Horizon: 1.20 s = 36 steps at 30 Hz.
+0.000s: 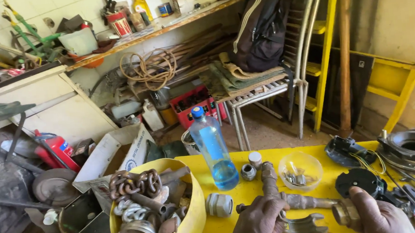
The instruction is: The person handles a short metal pipe and a threaded fitting on a yellow workbench. They repeatedly screw the fitting onto the pipe, then unscrew it, and place the parts back on the table. The person repeats this cycle several times without completing a final assembly.
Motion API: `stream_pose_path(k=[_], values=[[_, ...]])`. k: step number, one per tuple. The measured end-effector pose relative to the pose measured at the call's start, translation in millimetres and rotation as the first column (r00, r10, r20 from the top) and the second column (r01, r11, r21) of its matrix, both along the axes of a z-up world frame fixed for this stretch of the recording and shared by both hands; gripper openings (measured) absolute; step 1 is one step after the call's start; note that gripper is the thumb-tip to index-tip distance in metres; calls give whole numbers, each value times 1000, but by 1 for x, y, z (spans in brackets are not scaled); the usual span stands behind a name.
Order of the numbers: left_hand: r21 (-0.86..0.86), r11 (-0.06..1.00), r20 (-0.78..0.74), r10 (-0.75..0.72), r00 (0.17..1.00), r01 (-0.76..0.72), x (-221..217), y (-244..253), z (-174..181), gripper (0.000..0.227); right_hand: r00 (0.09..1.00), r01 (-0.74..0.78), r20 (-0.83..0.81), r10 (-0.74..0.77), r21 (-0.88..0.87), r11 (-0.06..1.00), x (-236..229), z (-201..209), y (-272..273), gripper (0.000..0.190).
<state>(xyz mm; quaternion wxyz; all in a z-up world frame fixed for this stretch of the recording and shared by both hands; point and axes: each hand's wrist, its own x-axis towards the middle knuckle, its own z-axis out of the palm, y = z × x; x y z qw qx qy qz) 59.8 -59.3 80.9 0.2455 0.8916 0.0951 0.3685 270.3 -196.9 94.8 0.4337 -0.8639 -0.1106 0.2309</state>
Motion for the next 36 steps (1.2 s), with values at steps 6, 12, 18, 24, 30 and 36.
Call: stream_pose_path(k=[6, 12, 18, 24, 30, 36], values=[[70, 978, 69, 194, 979, -198, -42, 8, 49, 35, 991, 134, -42, -128, 260, 956, -10, 5, 9, 67], [72, 873, 186, 464, 866, -483, -110, 55, 126, 17, 1000, 2, -24, 2, 130, 992, 1, -16, 6, 83], [-302, 670, -19, 707, 707, -678, -144, 110, 184, 22, 994, -58, -91, 64, 60, 996, 0, 4, 4, 85], [-247, 631, -165, 720, 674, -735, -146, 158, 217, 21, 988, 133, 40, -147, 257, 957, -12, -24, 15, 48], [-193, 674, -471, 574, 670, -713, -148, 214, 211, 21, 991, 132, -18, -132, 293, 947, -14, -36, 33, 46], [-271, 688, -659, 377, 651, -673, -127, 231, 175, 33, 991, 122, -87, -98, 346, 930, -24, -47, 48, 44]])
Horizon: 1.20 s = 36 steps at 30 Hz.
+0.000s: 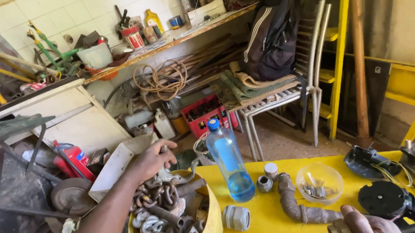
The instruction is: The person handles a short metal pipe and a threaded fitting on a yellow workbench. They repeatedly screw the fitting onto the pipe, then unscrew it, and place the parts back on the table. The person repeats this cycle several times without completing a final assembly.
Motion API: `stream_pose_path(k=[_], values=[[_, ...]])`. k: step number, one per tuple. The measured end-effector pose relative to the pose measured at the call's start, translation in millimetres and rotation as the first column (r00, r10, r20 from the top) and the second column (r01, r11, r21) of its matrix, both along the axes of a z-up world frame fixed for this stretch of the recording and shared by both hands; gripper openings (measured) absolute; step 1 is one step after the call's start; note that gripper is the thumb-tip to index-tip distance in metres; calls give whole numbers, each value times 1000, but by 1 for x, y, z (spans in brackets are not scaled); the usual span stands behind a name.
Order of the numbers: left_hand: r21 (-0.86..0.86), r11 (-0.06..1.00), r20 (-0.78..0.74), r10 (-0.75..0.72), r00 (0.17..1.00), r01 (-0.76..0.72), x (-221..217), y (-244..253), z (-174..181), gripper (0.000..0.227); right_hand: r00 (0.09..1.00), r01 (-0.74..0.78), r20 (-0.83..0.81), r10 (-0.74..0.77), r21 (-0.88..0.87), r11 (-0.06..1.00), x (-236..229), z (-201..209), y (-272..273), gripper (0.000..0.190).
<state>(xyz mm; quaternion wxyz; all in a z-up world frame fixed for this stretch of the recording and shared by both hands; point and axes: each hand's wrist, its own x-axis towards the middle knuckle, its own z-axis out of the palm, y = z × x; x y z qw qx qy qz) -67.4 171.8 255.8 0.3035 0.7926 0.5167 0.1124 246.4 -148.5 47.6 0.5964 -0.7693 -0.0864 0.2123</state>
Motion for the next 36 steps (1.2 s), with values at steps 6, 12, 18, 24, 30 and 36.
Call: stream_pose_path(k=[6, 12, 18, 24, 30, 36], values=[[3, 1000, -220, 4, 976, -4, 8, 16, -11, 44, 998, -41, -49, 44, 78, 996, -9, -1, 12, 43], [-74, 996, -191, 30, 981, -45, 12, -1, 3, 90, 993, -43, -101, 59, 154, 987, -10, -4, 6, 43], [223, 955, -102, 223, 969, -197, 10, -43, 7, 76, 979, -202, -39, 201, -35, 979, 10, 11, -6, 51], [825, 559, 450, -564, 692, -81, 92, -176, -106, 17, 938, -89, -292, 188, 320, 943, 2, -8, 1, 49], [878, 406, 69, -633, 771, 255, 169, -237, -184, 67, 774, 0, -625, 102, 161, 987, -16, 36, -16, 30], [954, 202, 5, -749, 662, 222, 188, -231, -187, 64, 725, -190, -653, 220, 118, 975, -8, 13, -19, 50]])
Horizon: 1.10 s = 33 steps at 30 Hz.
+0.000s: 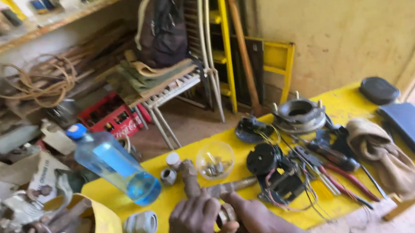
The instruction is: The person handles a short metal pipe and a threaded fitting on a yellow workbench. They repeatedly screw the fitting onto the pipe, then unscrew it, and place the parts back on the table. The person repeats this cycle several times without completing a final assembly.
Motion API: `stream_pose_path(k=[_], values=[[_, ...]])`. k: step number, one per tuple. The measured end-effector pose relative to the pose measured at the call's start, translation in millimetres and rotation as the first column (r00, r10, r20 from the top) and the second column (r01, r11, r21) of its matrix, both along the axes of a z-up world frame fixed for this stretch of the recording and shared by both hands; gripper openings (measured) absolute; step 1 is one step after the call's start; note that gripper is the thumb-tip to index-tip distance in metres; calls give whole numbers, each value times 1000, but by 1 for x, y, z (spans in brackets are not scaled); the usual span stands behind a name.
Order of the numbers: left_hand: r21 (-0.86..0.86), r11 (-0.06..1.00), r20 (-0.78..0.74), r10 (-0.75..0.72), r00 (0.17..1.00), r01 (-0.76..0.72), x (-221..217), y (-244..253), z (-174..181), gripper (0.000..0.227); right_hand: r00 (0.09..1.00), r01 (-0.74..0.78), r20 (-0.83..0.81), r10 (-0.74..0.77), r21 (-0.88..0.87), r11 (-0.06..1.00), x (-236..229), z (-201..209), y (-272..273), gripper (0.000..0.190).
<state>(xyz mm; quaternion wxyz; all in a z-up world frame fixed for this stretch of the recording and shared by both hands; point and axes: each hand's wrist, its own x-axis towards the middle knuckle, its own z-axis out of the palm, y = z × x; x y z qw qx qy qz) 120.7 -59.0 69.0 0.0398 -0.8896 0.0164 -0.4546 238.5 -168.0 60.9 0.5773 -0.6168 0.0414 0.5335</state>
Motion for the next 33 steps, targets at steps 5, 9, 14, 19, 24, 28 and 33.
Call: stream_pose_path(k=[5, 9, 14, 19, 24, 28, 33], values=[[-17, 1000, 16, 23, 1000, -23, 5, -5, 7, 53, 958, -146, 236, 166, -98, 984, -6, -4, 2, 64], [-89, 992, 21, 93, 995, -91, 13, -2, -15, 48, 914, -107, 381, 142, -112, 988, -6, 12, 1, 52], [-456, 833, -78, 314, 946, -314, 15, -10, -46, 39, 835, -87, 532, 140, -123, 989, -9, 9, 2, 59], [-665, 578, -275, 400, 874, -473, 15, -19, -46, 54, 784, -27, 612, 102, -131, 991, -17, -1, 7, 62], [-783, 159, -538, 312, 783, -602, 11, -20, -27, 64, 810, -40, 571, 132, -171, 984, -21, 27, 5, 64], [-596, 607, -322, 419, 849, -526, 0, -7, -35, 52, 860, -230, 427, 279, -164, 959, -21, 46, -2, 71], [-311, 919, -51, 240, 969, -244, -1, -2, -22, 42, 880, -299, 361, 310, -88, 950, -18, 45, -5, 83]])
